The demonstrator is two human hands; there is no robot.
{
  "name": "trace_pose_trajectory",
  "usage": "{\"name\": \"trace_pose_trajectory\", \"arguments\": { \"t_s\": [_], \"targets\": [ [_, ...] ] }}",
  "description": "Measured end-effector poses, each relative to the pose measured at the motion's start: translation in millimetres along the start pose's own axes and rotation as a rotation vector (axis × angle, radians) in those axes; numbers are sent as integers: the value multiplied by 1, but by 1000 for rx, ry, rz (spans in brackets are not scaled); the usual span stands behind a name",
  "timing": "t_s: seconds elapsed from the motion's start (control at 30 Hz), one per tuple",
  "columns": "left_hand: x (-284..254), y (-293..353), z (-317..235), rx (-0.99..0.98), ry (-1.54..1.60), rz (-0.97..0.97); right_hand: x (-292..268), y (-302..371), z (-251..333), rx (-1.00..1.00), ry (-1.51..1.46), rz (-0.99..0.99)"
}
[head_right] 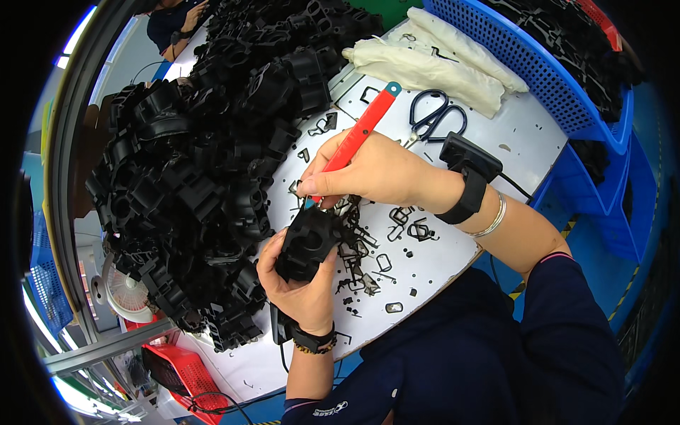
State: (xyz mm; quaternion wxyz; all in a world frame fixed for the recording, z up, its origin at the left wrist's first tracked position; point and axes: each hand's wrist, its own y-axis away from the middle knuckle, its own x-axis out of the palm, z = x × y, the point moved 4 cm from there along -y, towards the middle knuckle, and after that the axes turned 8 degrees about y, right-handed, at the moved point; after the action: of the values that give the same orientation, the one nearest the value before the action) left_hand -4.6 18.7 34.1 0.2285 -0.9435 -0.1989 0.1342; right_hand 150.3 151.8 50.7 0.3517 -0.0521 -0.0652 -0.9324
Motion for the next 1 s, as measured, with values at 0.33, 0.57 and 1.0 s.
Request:
{"name": "trace_pose_trajectory", "arguments": {
  "t_s": [0.33, 0.57, 1.0],
  "targets": [
    [0, 0, 3, -95, 104, 25, 4, -3, -16, 90, -365, 203],
    [-2, -2, 3, -29, 32, -9, -9, 2, 17, -263, 362, -309],
    [-3, 1, 2, -36, 8, -8, -14, 9, 20, -140, 512, -299]
  ]
}}
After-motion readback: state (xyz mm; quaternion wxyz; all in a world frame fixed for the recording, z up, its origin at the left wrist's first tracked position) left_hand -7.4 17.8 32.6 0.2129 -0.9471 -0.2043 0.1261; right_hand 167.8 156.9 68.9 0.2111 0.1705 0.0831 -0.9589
